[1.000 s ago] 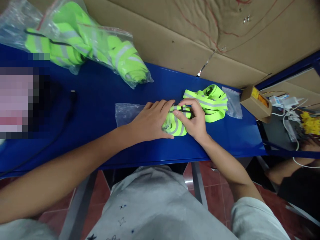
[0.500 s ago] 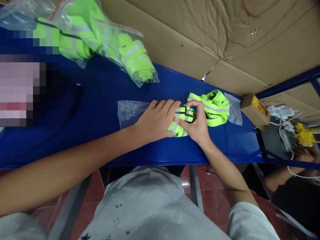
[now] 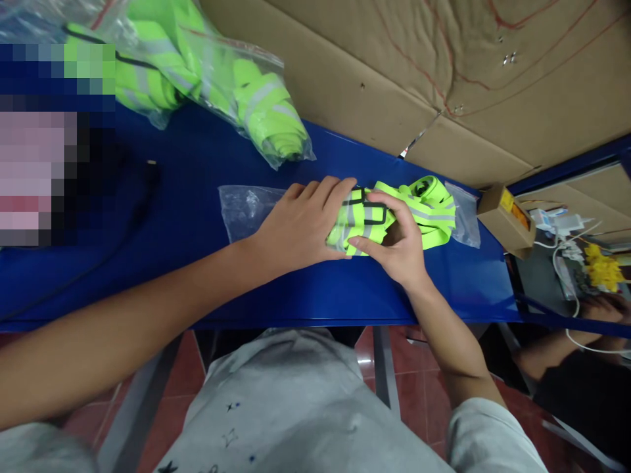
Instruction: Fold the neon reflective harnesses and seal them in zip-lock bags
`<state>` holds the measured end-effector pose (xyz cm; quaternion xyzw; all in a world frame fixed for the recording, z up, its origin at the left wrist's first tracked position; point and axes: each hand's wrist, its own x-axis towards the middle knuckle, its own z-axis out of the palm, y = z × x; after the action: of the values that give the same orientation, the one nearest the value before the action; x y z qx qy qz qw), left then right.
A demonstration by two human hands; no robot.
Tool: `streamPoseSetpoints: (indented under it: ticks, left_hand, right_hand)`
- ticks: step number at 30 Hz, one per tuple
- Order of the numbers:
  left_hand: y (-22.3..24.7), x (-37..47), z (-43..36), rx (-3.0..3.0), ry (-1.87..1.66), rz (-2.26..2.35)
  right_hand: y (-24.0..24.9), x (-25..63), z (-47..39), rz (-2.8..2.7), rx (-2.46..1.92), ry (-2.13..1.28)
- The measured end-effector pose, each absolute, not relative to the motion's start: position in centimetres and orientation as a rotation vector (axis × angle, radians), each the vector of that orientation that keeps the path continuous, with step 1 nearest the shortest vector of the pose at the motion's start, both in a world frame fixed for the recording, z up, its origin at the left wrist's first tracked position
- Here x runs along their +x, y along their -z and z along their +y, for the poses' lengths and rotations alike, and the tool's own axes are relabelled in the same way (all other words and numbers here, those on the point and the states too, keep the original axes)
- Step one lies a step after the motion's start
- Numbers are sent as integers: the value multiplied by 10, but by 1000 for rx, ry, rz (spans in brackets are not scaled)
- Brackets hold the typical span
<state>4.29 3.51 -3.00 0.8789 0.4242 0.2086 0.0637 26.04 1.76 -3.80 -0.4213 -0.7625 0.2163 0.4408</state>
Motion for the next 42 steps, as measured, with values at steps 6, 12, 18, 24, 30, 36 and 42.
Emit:
streamPoseSetpoints:
  ticks: [6,12,18,24,30,36,42]
  left_hand:
    - [31,43,31,2738,-656,1261]
    - [36,44,34,2554,-664,1250]
    - [39,50,28,2533,-762,1228]
    - [48,51,30,2486,-712,1336]
    - [40,44,40,2201,-770,1271]
    - [39,35,45,2156,-760,1111]
    - [42,34,46,2430,-607,1099]
  right_hand:
    - [37,255,9,-2038,-1066,-255]
    - [37,252,2,-2178,-937,-112]
    - [33,256,27,-1934,-1115,-431]
    - [49,239,36,-1814,-1183,-328]
    - [41,246,30,-2112,-1021,-334]
    - [36,263,33,-2093,-1015,-507]
    - [40,261,28,-2118,-1025,-516]
